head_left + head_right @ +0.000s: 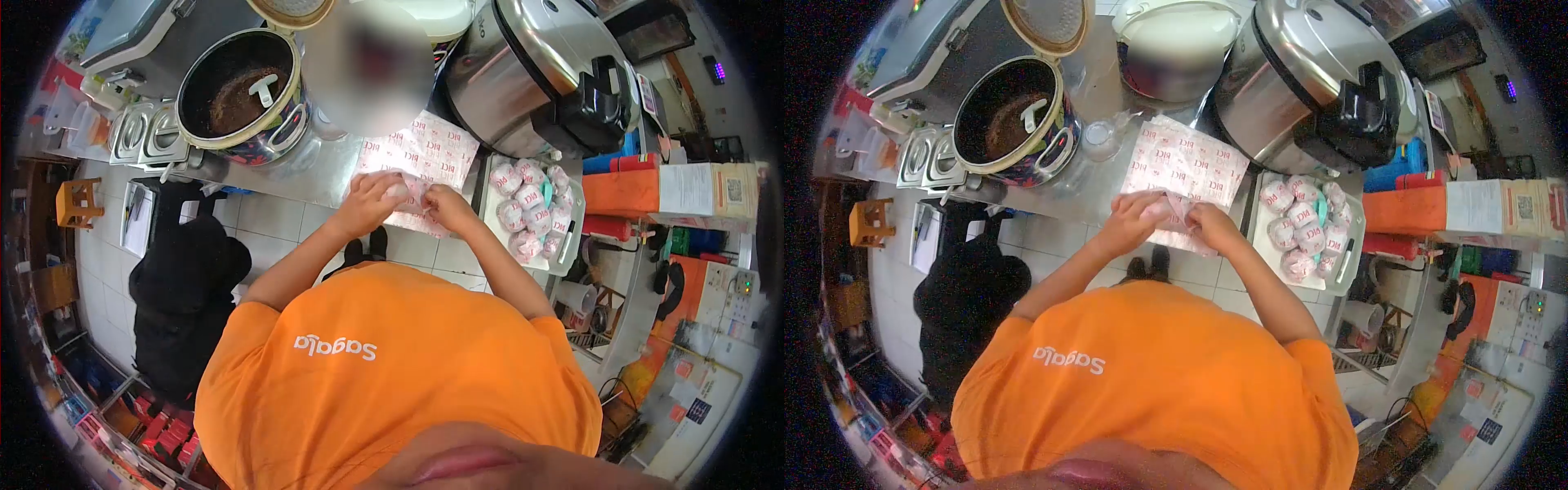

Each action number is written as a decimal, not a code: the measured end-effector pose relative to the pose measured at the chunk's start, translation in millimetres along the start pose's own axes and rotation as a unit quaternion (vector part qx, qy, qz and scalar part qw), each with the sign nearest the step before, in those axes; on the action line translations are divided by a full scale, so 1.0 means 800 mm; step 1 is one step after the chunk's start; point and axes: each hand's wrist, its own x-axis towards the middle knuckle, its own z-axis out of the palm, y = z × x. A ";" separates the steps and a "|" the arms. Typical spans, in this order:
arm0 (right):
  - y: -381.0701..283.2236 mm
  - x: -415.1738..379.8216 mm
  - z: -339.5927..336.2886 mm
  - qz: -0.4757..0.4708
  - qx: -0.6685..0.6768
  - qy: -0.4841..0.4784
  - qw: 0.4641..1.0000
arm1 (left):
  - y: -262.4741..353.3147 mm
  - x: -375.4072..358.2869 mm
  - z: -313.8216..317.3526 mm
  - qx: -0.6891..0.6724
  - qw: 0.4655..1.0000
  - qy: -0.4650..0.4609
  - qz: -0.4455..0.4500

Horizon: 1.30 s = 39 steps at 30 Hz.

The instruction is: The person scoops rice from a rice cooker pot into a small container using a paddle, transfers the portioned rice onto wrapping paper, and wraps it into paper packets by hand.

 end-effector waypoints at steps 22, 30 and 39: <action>0.032 -0.001 0.023 -0.148 -0.066 0.007 0.987 | -0.011 -0.037 0.064 0.038 0.980 -0.089 -0.176; 0.080 0.058 -0.026 -0.069 -0.034 -0.055 0.996 | 0.002 -0.029 0.103 -0.055 0.913 -0.031 -0.404; 0.070 0.098 -0.029 -0.096 -0.173 -0.052 0.979 | 0.050 0.018 0.084 0.174 0.848 0.015 -0.500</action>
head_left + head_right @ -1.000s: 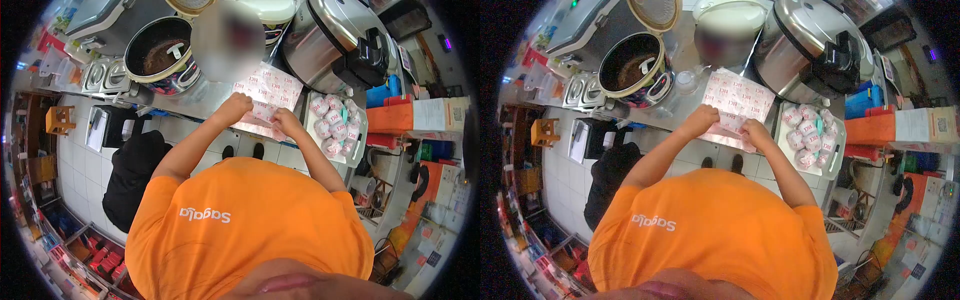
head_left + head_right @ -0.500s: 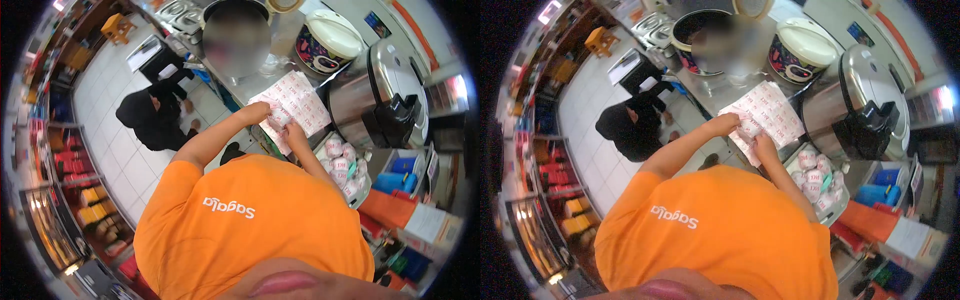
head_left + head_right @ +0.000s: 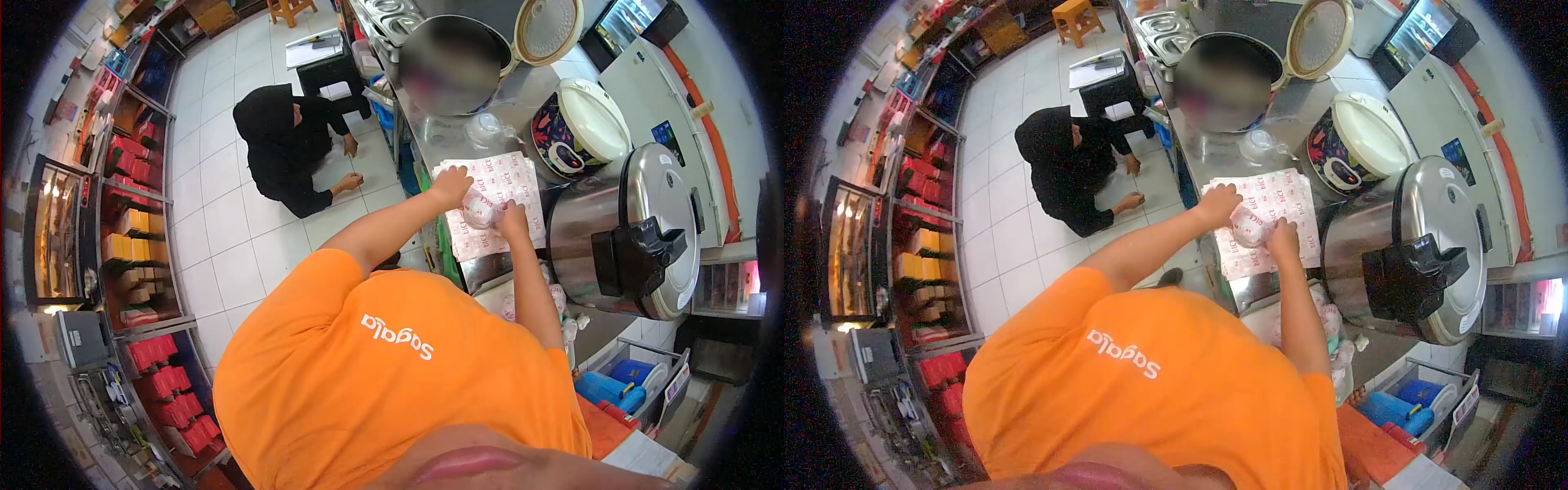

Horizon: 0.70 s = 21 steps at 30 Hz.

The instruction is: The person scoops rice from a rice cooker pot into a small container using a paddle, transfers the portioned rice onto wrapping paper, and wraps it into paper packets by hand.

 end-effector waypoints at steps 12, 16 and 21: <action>0.004 -0.028 0.031 0.176 0.239 -0.089 0.951 | -0.009 -0.020 0.062 -0.075 0.996 0.008 0.040; 0.004 -0.043 0.019 0.254 0.488 -0.107 0.829 | -0.009 -0.030 0.068 -0.136 0.990 0.024 0.021; 0.011 -0.028 0.019 0.240 0.395 -0.116 0.879 | -0.031 0.026 0.045 -0.027 0.992 -0.111 0.056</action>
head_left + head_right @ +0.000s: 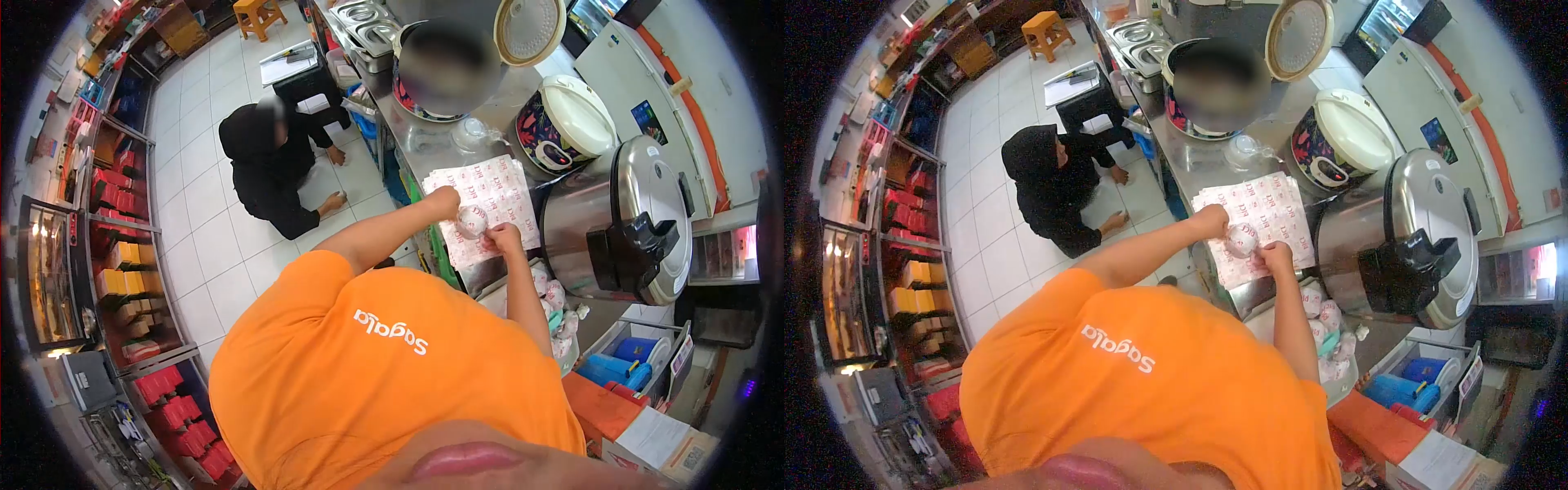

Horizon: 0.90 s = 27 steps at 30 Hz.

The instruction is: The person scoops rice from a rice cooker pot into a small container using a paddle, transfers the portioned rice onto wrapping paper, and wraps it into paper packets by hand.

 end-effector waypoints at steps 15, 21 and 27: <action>-0.012 -0.068 0.011 -0.092 0.178 -0.023 0.979 | 0.060 -0.079 -0.042 -0.322 0.943 -0.060 0.055; -0.045 -0.105 0.052 -0.206 -0.139 0.139 0.959 | 0.083 -0.112 -0.021 -0.330 0.940 0.070 0.046; -0.082 -0.141 0.045 -0.159 0.187 -0.047 0.968 | 0.101 -0.144 -0.077 -0.318 0.937 0.131 0.066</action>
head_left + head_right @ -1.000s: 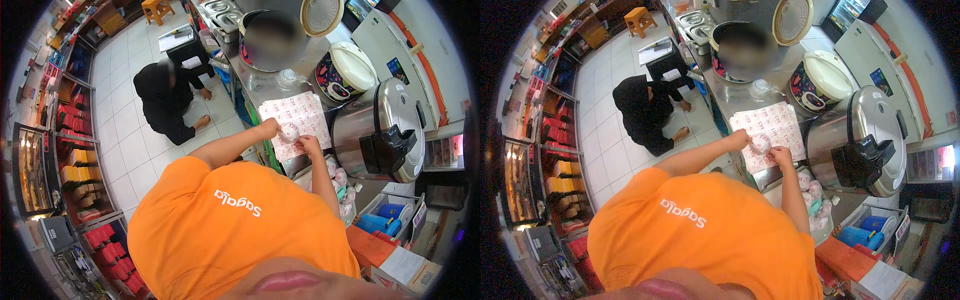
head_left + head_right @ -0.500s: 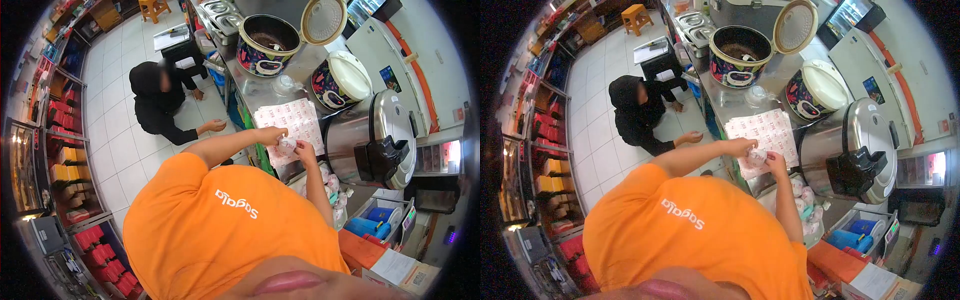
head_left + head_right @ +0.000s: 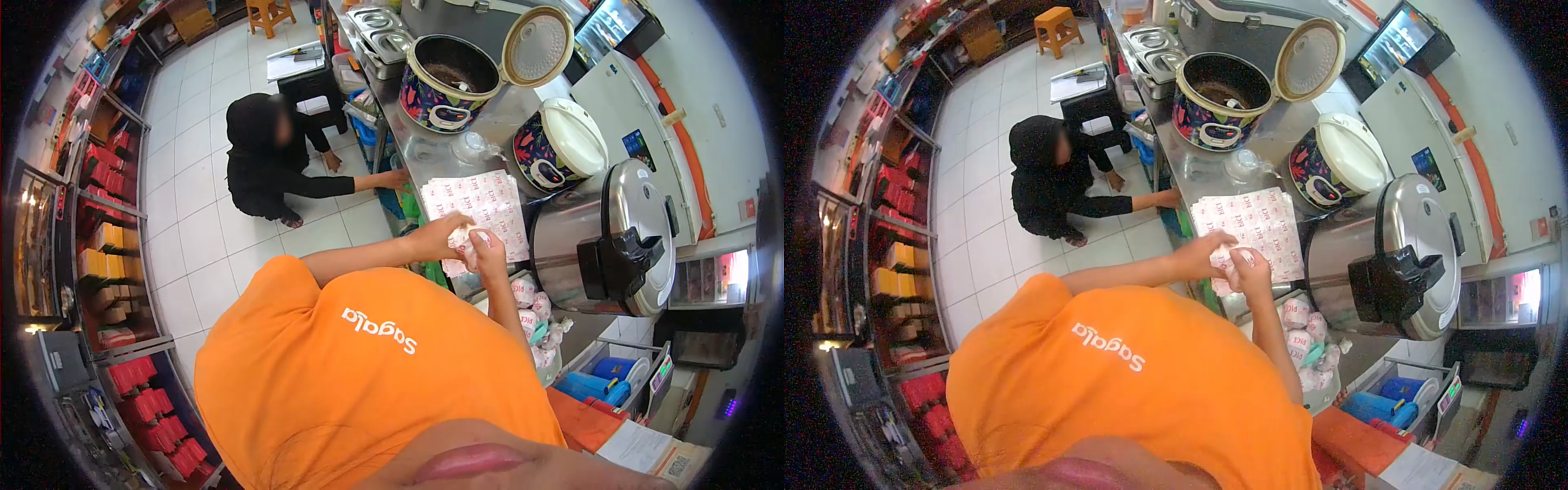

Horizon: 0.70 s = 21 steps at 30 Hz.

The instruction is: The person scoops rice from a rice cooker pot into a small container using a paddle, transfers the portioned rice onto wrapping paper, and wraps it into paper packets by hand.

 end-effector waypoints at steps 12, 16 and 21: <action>-0.043 -0.070 0.023 0.041 0.039 -0.194 0.979 | 0.070 0.025 -0.055 0.179 0.904 -0.057 0.384; -0.009 -0.061 0.009 0.006 0.081 -0.142 0.987 | 0.065 0.019 -0.038 0.189 0.933 -0.117 0.284; 0.028 -0.063 -0.020 0.074 0.194 -0.005 0.978 | 0.025 0.003 -0.034 0.082 0.976 -0.148 0.135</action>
